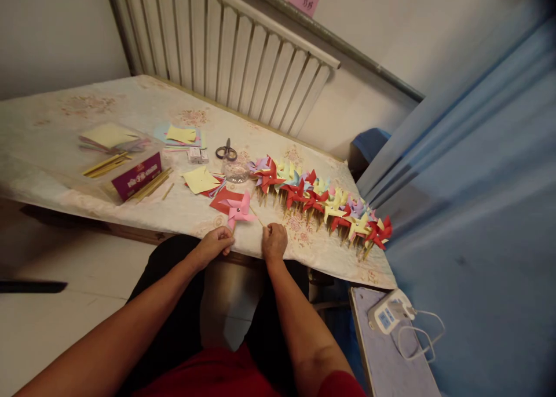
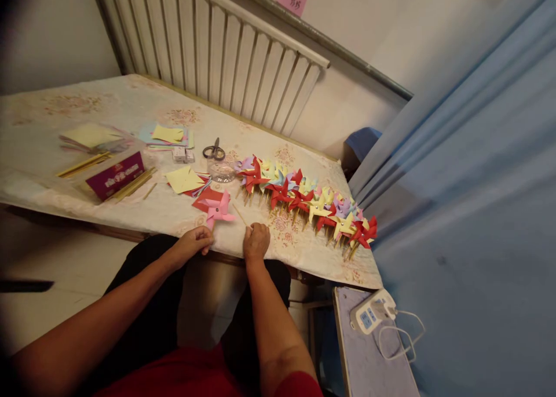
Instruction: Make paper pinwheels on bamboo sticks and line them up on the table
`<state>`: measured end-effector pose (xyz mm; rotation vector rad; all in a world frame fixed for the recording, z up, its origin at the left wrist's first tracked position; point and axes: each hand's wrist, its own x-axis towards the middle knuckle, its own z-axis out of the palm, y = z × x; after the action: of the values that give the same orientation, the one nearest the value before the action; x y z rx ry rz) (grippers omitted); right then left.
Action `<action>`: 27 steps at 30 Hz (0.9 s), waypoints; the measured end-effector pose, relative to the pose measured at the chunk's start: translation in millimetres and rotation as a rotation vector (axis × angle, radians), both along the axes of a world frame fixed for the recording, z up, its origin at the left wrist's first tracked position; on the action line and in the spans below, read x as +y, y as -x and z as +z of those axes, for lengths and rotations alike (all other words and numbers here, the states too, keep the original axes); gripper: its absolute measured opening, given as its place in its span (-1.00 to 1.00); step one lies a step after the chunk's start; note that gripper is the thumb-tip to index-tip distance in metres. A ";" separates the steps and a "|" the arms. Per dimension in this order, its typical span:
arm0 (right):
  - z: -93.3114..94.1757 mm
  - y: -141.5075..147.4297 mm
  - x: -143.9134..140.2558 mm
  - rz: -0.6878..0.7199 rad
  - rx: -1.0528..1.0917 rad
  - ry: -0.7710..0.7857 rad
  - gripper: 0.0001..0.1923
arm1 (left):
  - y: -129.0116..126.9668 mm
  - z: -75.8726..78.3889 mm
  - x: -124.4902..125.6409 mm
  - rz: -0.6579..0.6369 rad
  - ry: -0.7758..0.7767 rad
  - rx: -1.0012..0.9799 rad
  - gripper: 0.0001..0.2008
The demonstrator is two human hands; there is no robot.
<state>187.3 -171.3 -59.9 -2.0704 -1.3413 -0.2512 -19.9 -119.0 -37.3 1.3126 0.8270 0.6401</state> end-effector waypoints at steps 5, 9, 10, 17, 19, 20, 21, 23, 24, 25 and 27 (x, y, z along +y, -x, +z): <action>0.8 19.8 -28.5 -0.017 0.308 -0.167 -0.84 | 0.5 -4.8 -6.4 -0.006 0.013 -0.013 -0.70; -2.0 45.5 -57.3 0.107 0.534 -0.135 -0.82 | 2.5 -10.5 -16.3 -0.032 0.001 0.006 -0.70; -2.3 51.0 -62.6 0.152 0.640 -0.118 -0.83 | 2.8 -12.1 -19.7 -0.043 -0.002 0.007 -0.70; 3.2 67.8 -76.7 0.288 1.181 -0.059 -0.78 | 2.0 -18.3 -52.7 -0.106 0.022 0.016 -0.69; 4.6 70.5 -79.5 0.302 1.222 -0.046 -0.75 | 1.5 -16.6 -62.1 -0.111 0.025 0.030 -0.69; 4.9 72.0 -81.2 0.311 1.232 -0.039 -0.75 | 1.2 -15.2 -66.2 -0.109 0.028 0.037 -0.70; 5.2 73.7 -83.1 0.320 1.244 -0.034 -0.75 | 0.9 -13.6 -69.7 -0.100 0.030 0.041 -0.70; 5.3 76.6 -86.8 0.337 1.265 -0.027 -0.77 | 0.2 -10.3 -75.0 -0.080 0.033 0.046 -0.71; 5.4 77.6 -88.4 0.344 1.274 -0.025 -0.78 | -0.4 -8.8 -76.9 -0.073 0.034 0.047 -0.72; 5.3 78.2 -89.8 0.350 1.281 -0.024 -0.78 | -1.1 -7.5 -78.3 -0.070 0.035 0.046 -0.72; 5.2 78.2 -91.9 0.356 1.292 -0.026 -0.80 | -3.0 -5.4 -80.6 -0.071 0.040 0.047 -0.71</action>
<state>109.0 -263.2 -54.7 -1.3705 -0.7817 1.0378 -16.9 -199.5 -42.7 1.3188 0.8242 0.5360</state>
